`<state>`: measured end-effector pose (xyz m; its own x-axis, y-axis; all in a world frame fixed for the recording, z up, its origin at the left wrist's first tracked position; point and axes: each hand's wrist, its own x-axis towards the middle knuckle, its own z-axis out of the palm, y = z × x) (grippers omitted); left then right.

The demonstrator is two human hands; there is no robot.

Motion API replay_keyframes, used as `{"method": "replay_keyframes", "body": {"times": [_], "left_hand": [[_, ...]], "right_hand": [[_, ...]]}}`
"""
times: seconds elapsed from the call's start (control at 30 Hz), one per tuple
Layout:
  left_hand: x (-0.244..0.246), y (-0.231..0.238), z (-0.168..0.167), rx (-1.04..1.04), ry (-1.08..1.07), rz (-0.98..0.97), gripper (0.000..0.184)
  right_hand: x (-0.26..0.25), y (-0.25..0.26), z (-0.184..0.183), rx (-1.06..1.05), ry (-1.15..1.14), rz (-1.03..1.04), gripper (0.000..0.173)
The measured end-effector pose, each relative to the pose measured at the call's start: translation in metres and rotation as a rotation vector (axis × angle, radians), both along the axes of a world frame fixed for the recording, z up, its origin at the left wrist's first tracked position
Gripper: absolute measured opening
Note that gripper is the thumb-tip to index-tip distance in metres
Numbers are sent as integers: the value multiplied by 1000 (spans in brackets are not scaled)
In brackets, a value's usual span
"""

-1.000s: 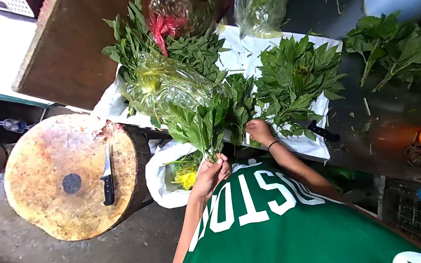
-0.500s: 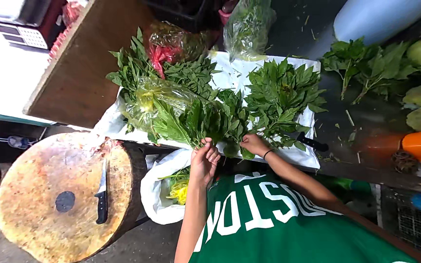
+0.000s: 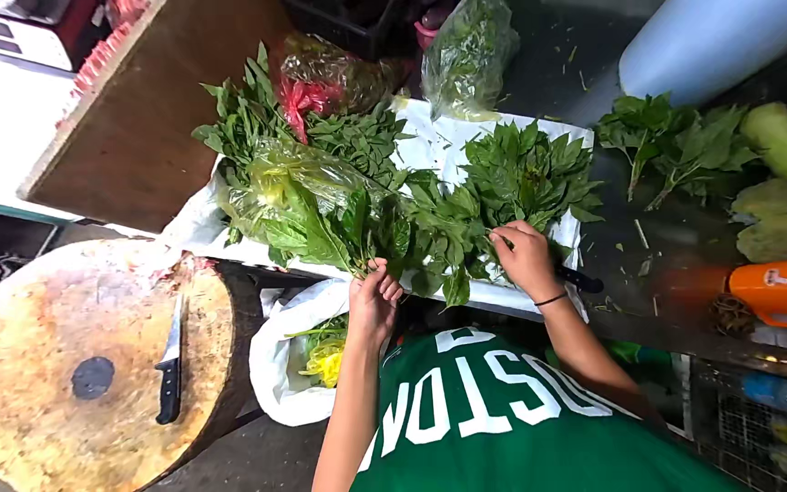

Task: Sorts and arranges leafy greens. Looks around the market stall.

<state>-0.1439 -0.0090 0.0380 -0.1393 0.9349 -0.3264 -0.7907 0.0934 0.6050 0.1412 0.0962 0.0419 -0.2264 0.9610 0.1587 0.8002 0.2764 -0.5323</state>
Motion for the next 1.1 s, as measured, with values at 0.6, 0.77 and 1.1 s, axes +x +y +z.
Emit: {"method": "replay_keyframes", "body": {"times": [0.6,0.77,1.1], "left_hand": [[35,15,5,14,-31,53,12],[42,8,8,-81,-2,72,15],[63,18,15,-64,102,18,12]], "right_hand": [[16,-13,32,-393,547,-43,33],[5,-16,13,-358,818,-40,28],[-1,3,19,-302,677,20,29]]}}
